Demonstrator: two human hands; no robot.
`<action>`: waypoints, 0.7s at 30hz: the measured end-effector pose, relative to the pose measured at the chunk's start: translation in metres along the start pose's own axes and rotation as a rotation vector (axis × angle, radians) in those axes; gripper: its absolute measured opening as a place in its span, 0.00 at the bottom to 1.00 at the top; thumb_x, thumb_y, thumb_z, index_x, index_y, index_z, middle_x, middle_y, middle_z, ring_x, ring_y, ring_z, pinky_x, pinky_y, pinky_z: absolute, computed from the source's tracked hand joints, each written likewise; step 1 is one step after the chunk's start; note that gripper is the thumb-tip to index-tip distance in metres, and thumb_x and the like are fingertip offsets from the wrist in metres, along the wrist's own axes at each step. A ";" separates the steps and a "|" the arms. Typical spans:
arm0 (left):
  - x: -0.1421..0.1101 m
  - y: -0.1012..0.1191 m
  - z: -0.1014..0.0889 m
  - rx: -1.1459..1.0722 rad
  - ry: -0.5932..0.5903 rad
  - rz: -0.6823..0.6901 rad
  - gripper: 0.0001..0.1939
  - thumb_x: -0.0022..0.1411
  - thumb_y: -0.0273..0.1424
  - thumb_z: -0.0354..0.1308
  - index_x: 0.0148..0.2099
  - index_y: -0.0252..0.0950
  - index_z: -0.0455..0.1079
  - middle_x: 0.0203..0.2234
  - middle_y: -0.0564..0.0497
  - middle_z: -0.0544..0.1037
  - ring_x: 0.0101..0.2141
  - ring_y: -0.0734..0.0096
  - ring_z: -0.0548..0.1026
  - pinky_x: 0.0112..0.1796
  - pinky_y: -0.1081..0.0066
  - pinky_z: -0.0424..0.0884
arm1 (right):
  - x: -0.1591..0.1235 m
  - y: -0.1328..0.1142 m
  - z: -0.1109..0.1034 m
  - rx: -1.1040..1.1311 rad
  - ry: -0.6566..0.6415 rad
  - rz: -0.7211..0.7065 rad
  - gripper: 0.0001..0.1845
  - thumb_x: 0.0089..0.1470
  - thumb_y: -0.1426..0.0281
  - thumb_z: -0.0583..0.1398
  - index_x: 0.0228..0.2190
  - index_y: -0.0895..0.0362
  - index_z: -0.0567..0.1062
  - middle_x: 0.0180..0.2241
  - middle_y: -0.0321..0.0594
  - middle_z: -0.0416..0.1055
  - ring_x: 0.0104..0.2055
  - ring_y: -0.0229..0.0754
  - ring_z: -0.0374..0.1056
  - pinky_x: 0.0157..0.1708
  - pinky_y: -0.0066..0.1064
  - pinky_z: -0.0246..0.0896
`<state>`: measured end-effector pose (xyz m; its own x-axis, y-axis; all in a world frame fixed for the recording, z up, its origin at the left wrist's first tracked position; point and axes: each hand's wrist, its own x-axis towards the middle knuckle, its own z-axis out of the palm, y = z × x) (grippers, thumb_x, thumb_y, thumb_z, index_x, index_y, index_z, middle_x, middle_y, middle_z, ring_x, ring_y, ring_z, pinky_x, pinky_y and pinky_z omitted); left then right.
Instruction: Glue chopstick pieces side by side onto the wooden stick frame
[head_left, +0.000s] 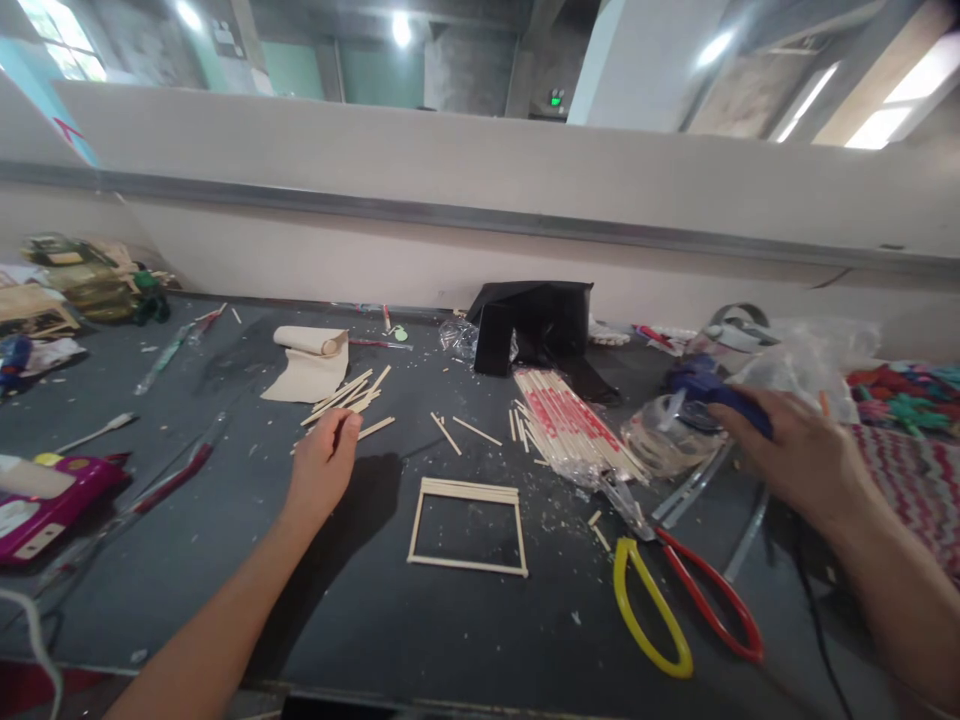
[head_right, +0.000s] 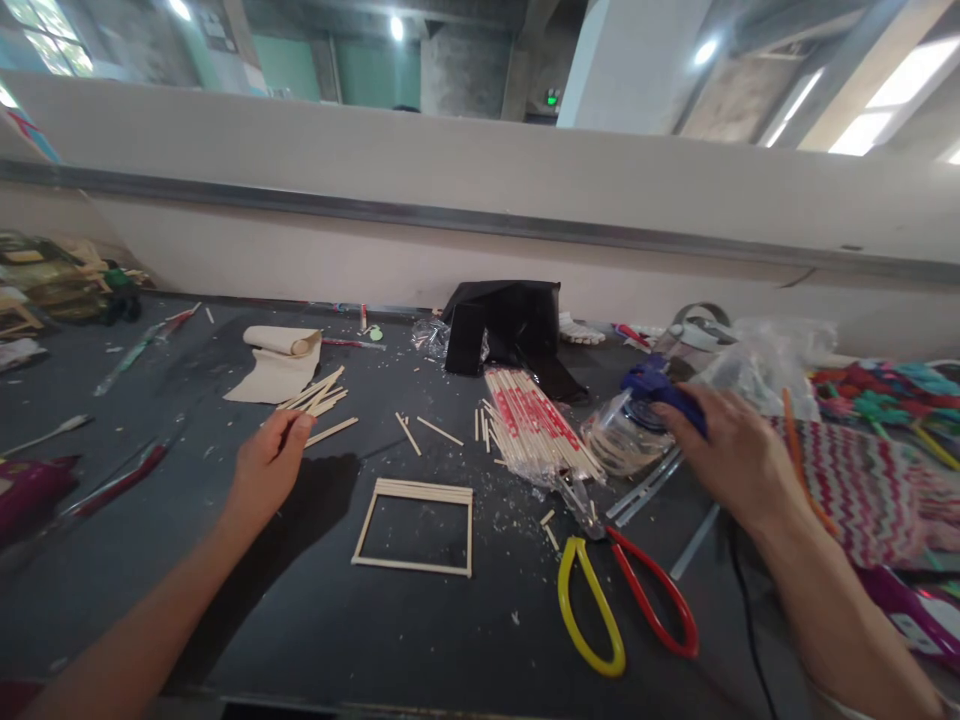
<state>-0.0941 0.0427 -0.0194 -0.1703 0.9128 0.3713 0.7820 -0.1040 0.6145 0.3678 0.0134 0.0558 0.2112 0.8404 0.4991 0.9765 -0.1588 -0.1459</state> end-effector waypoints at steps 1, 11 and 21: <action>0.000 0.000 0.001 0.000 0.000 0.000 0.16 0.63 0.42 0.44 0.37 0.38 0.68 0.26 0.53 0.74 0.30 0.68 0.72 0.32 0.73 0.63 | -0.006 -0.006 -0.008 0.103 0.030 0.090 0.18 0.58 0.64 0.57 0.45 0.62 0.74 0.46 0.54 0.72 0.51 0.52 0.64 0.49 0.40 0.55; 0.000 0.004 -0.002 -0.037 -0.030 -0.028 0.16 0.62 0.42 0.45 0.37 0.38 0.70 0.26 0.54 0.75 0.29 0.68 0.72 0.31 0.73 0.63 | -0.125 -0.094 -0.023 1.434 -0.572 0.738 0.23 0.47 0.52 0.63 0.34 0.59 0.77 0.28 0.45 0.73 0.21 0.38 0.64 0.12 0.24 0.54; -0.002 0.008 -0.004 -0.104 -0.033 -0.078 0.17 0.62 0.42 0.46 0.37 0.38 0.71 0.20 0.56 0.69 0.23 0.71 0.67 0.26 0.74 0.61 | -0.151 -0.102 0.000 1.487 -0.638 0.728 0.23 0.49 0.54 0.62 0.37 0.61 0.78 0.31 0.46 0.71 0.23 0.35 0.62 0.10 0.19 0.49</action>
<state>-0.0896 0.0382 -0.0125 -0.2067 0.9321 0.2975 0.7006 -0.0712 0.7099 0.2360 -0.0975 -0.0043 0.1410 0.9301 -0.3391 -0.2349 -0.3013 -0.9241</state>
